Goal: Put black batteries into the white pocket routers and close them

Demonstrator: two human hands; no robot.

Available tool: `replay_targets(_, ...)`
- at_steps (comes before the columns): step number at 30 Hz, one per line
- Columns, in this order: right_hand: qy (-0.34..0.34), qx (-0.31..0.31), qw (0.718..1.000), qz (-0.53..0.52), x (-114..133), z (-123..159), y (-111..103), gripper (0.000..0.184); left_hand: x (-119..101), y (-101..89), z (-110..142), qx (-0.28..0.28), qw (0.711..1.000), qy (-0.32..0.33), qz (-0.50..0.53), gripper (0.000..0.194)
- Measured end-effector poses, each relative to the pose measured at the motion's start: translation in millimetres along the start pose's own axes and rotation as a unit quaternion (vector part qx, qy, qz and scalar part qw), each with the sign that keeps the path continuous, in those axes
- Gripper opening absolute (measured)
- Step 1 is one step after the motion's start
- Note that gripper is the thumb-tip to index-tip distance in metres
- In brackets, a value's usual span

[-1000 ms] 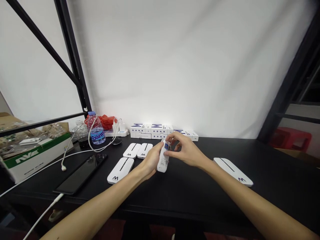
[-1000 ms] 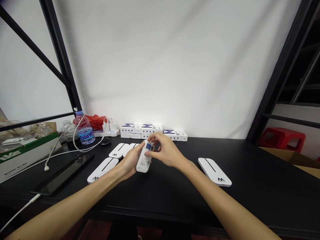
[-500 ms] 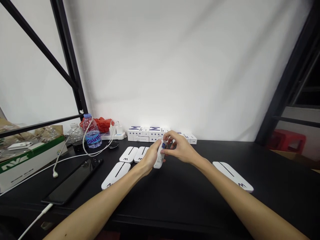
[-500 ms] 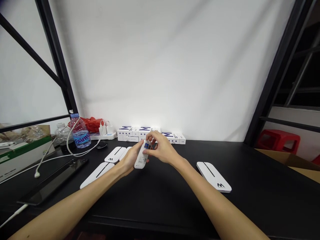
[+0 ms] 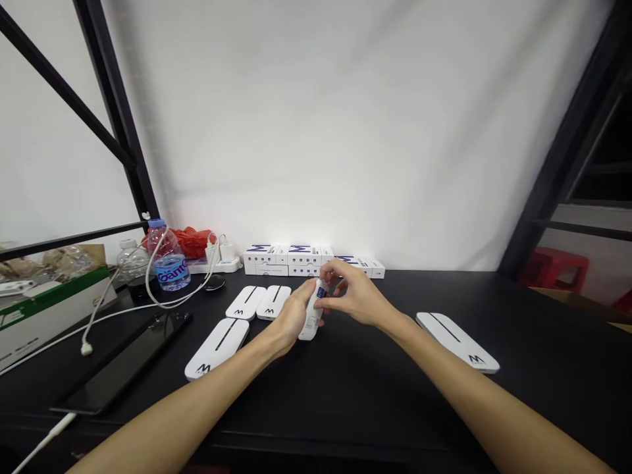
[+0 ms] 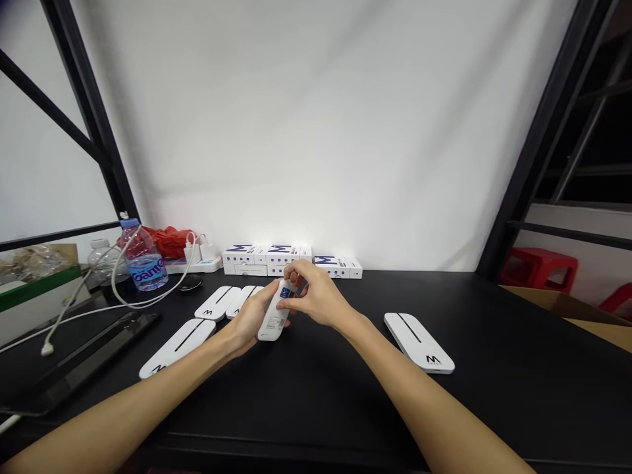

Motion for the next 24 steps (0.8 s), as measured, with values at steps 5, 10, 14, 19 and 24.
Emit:
replay_targets(5,0.002,0.034,0.999,-0.011,-0.2,-0.5,-3.8,0.036,-2.2,4.9,4.1,-0.005,1.0,0.012,-0.018,0.035)
replay_targets(10,0.014,0.045,0.999,-0.018,3.6,0.4,-6.2,0.034,-2.8,6.6,7.3,0.013,1.0,0.024,0.0,0.035)
replay_targets(14,0.007,0.037,0.999,-0.003,5.9,1.9,-5.0,0.032,-2.5,6.2,8.2,0.019,0.998,-0.002,0.052,0.029)
replay_targets(19,-0.019,0.013,1.0,0.008,13.7,10.6,8.7,0.039,-2.7,-1.9,1.5,-0.024,0.99,-0.042,0.13,0.034)
replay_targets(24,-0.04,0.051,0.997,-0.032,25.0,18.3,35.3,0.038,0.6,-26.3,-6.1,-0.143,0.989,-0.002,0.022,0.034)
Point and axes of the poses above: each hand's wrist, its own z-axis away from the middle knuckle, its own y-axis out of the palm, x = y × z, the point moved 5 cm from there along -z, towards the middle knuckle, and after that the axes turned 6 degrees about -z, right-handed, at the moved point
